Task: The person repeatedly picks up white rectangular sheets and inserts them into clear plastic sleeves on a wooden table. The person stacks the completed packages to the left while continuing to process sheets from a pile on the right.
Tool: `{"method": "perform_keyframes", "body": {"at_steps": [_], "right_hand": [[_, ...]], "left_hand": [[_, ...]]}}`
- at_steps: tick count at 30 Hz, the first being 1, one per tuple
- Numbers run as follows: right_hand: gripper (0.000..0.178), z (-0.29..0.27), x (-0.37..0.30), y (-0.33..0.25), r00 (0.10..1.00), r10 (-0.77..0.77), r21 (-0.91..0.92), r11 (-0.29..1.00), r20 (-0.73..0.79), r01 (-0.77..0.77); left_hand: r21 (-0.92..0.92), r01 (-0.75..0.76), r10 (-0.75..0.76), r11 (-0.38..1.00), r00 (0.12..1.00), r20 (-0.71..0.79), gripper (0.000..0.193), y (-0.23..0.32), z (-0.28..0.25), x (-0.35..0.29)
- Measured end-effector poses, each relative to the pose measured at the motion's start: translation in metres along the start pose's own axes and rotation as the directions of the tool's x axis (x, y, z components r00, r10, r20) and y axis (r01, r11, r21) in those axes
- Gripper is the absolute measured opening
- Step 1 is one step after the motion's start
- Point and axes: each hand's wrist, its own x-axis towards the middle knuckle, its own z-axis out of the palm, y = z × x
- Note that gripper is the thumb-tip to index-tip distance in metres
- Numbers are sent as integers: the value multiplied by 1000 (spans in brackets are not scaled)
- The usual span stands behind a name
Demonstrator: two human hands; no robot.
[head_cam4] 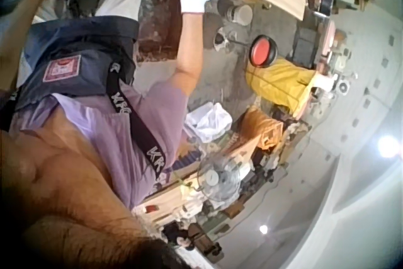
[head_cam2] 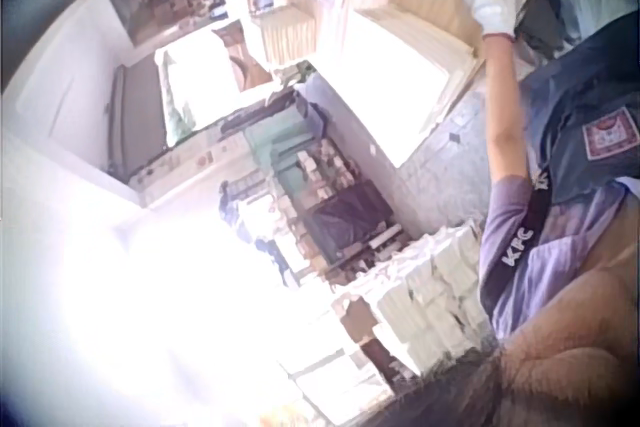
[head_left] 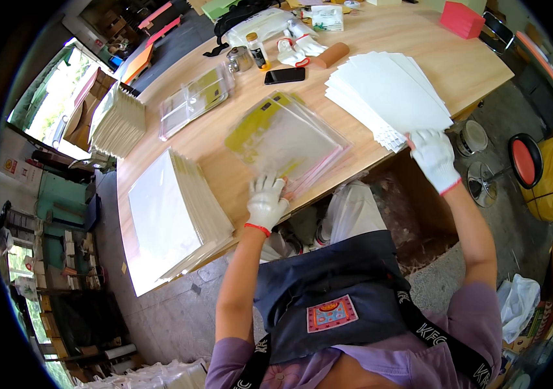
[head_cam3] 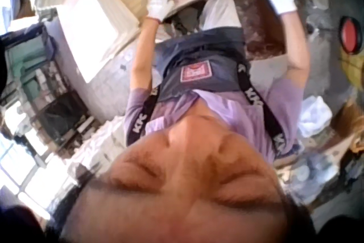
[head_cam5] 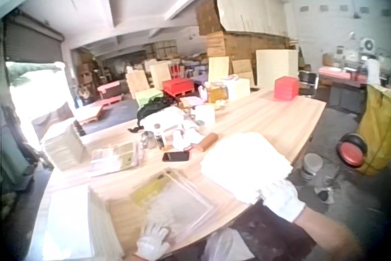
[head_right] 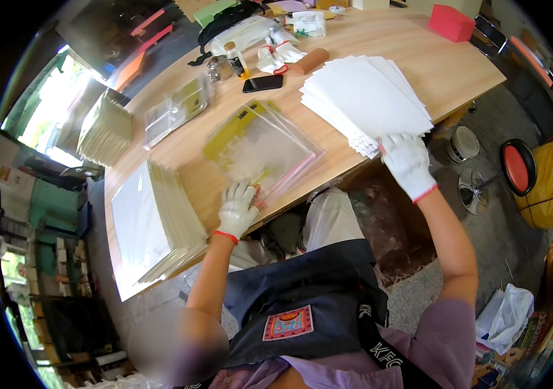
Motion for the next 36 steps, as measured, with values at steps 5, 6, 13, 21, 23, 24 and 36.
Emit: {"method": "perform_keyframes", "body": {"at_steps": [5,6,13,21,23,24,36], "right_hand": [[30,24,-50,8,844,516,628,707,-145,-325],[33,32,-47,27,769,623,786,400,145,-472],[25,86,1,90,609,436,730,-557,662,-395],[27,31,-31,-1,775,377,755,-628,507,-188],[38,32,-57,-21,844,172,711,-637,508,-298],[45,26,-71,-29,858,16,669,-633,514,-390],[24,44,-109,-93,658,163,499,-787,735,-362]], "left_hand": [[29,164,-167,986,977,132,31,-6,-21,-2],[22,224,-224,974,949,222,30,-3,-24,0],[142,339,-354,930,930,96,25,3,-20,17],[-133,350,-362,927,929,-82,18,-8,-8,-11],[-131,397,-409,909,908,-91,18,-4,-8,-13],[-133,417,-430,899,898,-92,18,-3,-8,-14],[-485,213,-322,848,934,-153,14,-3,-26,-4]]}}
